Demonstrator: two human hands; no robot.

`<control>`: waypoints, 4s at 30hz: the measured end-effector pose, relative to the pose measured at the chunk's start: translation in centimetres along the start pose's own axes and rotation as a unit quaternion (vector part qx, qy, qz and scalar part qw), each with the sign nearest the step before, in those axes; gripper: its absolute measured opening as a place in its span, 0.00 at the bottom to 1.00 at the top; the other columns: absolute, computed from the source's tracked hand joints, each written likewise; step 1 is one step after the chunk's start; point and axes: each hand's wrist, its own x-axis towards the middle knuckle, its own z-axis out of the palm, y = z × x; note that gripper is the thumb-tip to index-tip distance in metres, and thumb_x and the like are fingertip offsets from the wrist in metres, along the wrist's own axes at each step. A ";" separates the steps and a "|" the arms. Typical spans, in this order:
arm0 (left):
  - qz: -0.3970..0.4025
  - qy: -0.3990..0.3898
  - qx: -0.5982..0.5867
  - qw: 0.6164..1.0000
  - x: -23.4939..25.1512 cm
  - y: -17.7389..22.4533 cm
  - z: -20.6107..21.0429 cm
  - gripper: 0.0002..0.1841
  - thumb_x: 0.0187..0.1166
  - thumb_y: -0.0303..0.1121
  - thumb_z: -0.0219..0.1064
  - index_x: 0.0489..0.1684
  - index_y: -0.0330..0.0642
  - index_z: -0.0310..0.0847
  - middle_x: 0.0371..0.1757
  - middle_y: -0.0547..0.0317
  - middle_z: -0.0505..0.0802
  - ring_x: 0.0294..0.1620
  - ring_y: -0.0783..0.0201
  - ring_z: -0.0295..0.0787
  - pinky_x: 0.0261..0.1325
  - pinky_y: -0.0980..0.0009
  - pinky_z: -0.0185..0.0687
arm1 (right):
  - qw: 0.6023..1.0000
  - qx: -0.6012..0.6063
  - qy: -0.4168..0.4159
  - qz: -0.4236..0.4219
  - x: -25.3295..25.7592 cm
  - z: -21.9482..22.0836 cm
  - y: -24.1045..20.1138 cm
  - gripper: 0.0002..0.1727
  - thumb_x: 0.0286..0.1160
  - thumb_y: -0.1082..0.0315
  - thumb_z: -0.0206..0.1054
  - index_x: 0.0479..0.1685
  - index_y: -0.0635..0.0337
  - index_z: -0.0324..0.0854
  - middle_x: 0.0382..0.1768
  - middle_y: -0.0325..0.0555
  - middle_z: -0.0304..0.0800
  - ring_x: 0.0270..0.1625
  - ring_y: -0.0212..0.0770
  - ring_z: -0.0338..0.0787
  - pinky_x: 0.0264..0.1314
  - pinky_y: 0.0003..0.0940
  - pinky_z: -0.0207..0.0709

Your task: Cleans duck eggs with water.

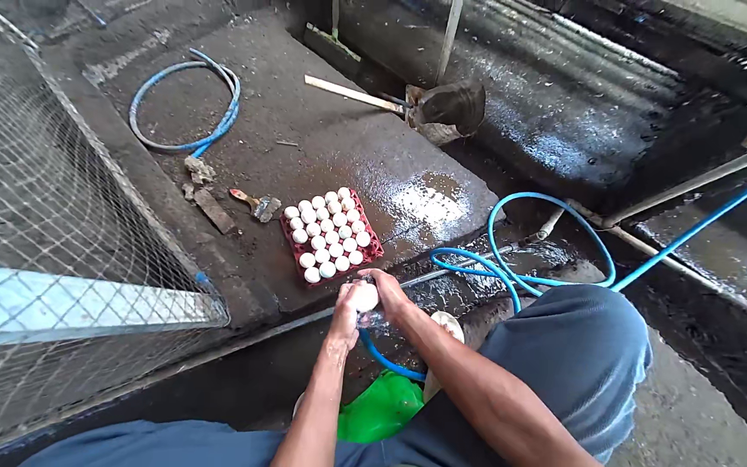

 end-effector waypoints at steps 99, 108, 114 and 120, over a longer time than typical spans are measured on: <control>-0.085 0.196 0.502 0.838 28.1 4.6 -13.8 0.32 0.77 0.40 0.72 0.79 0.37 0.70 0.69 0.31 0.84 0.74 0.36 0.79 0.75 0.40 0.72 | 0.870 -0.396 -0.282 0.075 4.1 -2.5 4.9 0.20 0.83 0.68 0.59 0.71 0.58 0.78 0.63 0.50 0.88 0.60 0.42 0.88 0.66 0.45 0.79; -0.014 0.301 0.352 0.886 26.9 3.6 -14.0 0.33 0.74 0.45 0.77 0.74 0.35 0.75 0.68 0.31 0.84 0.75 0.37 0.77 0.78 0.41 0.69 | 0.868 -0.405 -0.278 0.071 4.1 -2.4 4.9 0.19 0.83 0.67 0.58 0.71 0.58 0.79 0.61 0.50 0.88 0.58 0.43 0.88 0.64 0.46 0.79; -0.013 0.320 0.211 0.923 25.9 2.3 -14.8 0.31 0.81 0.49 0.69 0.73 0.32 0.73 0.61 0.31 0.87 0.59 0.39 0.88 0.62 0.42 0.84 | 0.863 -0.417 -0.276 0.071 4.2 -2.3 4.8 0.21 0.84 0.66 0.58 0.73 0.58 0.78 0.64 0.51 0.88 0.64 0.46 0.88 0.69 0.49 0.79; 0.048 0.335 0.085 0.937 24.3 1.9 -15.9 0.29 0.87 0.44 0.62 0.74 0.26 0.71 0.66 0.30 0.85 0.66 0.44 0.86 0.70 0.50 0.81 | 0.862 -0.420 -0.277 0.067 4.2 -2.0 5.0 0.20 0.84 0.66 0.58 0.72 0.58 0.78 0.63 0.52 0.88 0.62 0.46 0.88 0.68 0.49 0.79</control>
